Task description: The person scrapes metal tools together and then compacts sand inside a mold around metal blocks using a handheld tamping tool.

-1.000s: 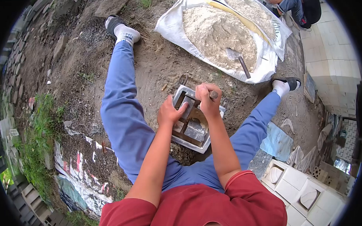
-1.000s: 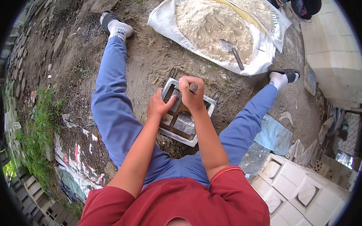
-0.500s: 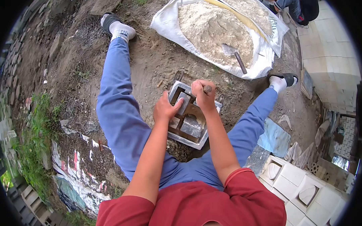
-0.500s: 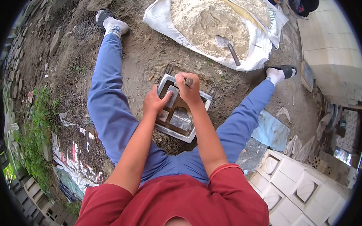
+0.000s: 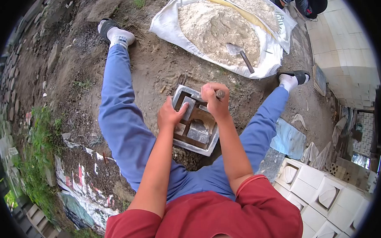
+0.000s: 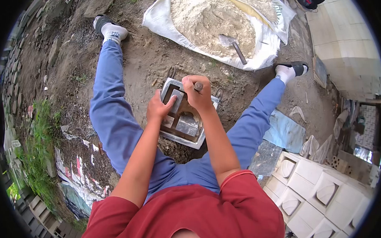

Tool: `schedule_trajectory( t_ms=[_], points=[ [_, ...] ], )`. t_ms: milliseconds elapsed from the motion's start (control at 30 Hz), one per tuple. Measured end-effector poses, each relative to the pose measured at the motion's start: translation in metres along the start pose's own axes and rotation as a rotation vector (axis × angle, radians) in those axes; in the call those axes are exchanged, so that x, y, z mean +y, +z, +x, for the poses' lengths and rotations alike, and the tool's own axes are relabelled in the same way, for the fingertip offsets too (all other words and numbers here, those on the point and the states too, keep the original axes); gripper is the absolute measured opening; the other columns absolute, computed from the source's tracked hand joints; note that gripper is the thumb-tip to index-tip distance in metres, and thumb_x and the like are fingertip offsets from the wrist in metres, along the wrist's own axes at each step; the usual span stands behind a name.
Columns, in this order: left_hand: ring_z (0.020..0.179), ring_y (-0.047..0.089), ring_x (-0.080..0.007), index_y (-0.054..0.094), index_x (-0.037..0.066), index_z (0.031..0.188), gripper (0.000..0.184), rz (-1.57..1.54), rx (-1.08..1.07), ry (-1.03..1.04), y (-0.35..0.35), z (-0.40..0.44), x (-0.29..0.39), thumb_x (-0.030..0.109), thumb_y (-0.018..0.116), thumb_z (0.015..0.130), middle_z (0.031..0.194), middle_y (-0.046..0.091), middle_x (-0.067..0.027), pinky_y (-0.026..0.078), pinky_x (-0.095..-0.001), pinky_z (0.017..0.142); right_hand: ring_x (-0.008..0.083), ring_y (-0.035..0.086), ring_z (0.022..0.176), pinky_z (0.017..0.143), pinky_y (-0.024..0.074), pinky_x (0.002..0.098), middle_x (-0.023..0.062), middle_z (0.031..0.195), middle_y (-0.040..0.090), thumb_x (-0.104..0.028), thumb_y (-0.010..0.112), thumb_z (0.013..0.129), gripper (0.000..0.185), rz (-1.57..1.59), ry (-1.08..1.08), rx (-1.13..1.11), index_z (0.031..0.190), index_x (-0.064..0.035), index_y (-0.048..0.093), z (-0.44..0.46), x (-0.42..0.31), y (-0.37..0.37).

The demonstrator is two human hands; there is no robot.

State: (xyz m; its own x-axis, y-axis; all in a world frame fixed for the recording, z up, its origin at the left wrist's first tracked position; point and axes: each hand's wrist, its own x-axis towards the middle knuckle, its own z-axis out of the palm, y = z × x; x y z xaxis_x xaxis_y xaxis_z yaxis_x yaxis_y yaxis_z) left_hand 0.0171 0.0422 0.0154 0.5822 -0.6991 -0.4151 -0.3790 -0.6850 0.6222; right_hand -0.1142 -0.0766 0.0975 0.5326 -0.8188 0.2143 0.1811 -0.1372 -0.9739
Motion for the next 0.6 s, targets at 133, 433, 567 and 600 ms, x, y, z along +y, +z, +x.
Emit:
schedule_trajectory(
  t_ms=[133, 433, 567, 600],
  points=[
    [0.106, 0.071, -0.0447, 0.060, 0.007, 0.126, 0.075, -0.004, 0.009, 0.022, 0.000, -0.002, 0.000, 0.065, 0.076, 0.082, 0.110, 0.074, -0.0250, 0.056, -0.0526, 0.090, 0.0109, 0.039, 0.054, 0.051, 0.0312, 0.0335, 0.0022, 0.058, 0.045, -0.013, 0.059, 0.099, 0.039, -0.020, -0.091, -0.026, 0.065, 0.0009, 0.048, -0.010, 0.006, -0.015],
    [0.108, 0.070, -0.0447, 0.061, 0.007, 0.128, 0.076, 0.018, 0.016, 0.010, 0.006, 0.002, -0.006, 0.066, 0.076, 0.082, 0.113, 0.074, -0.0255, 0.055, -0.0523, 0.092, 0.0114, 0.045, 0.055, 0.051, 0.0354, 0.0323, 0.0035, 0.060, 0.051, -0.015, 0.060, 0.098, 0.036, -0.059, -0.088, -0.051, 0.067, 0.0017, 0.054, -0.016, -0.012, -0.024],
    [0.108, 0.070, -0.0447, 0.061, 0.007, 0.127, 0.076, 0.015, 0.011, 0.001, 0.003, -0.003, -0.001, 0.067, 0.076, 0.082, 0.113, 0.074, -0.0256, 0.055, -0.0521, 0.093, 0.0096, 0.032, 0.052, 0.049, 0.0255, 0.0313, 0.0000, 0.057, 0.038, -0.014, 0.052, 0.104, 0.047, -0.086, -0.018, -0.072, 0.061, -0.0047, 0.036, -0.018, 0.023, -0.039],
    [0.109, 0.070, -0.0445, 0.060, 0.007, 0.129, 0.079, 0.013, 0.010, 0.010, 0.004, -0.002, -0.003, 0.069, 0.075, 0.081, 0.114, 0.073, -0.0252, 0.056, -0.0528, 0.092, 0.0094, 0.032, 0.052, 0.049, 0.0254, 0.0313, -0.0002, 0.057, 0.038, -0.014, 0.052, 0.104, 0.047, -0.037, 0.027, -0.080, 0.061, -0.0046, 0.036, -0.014, 0.017, -0.037]
  ],
)
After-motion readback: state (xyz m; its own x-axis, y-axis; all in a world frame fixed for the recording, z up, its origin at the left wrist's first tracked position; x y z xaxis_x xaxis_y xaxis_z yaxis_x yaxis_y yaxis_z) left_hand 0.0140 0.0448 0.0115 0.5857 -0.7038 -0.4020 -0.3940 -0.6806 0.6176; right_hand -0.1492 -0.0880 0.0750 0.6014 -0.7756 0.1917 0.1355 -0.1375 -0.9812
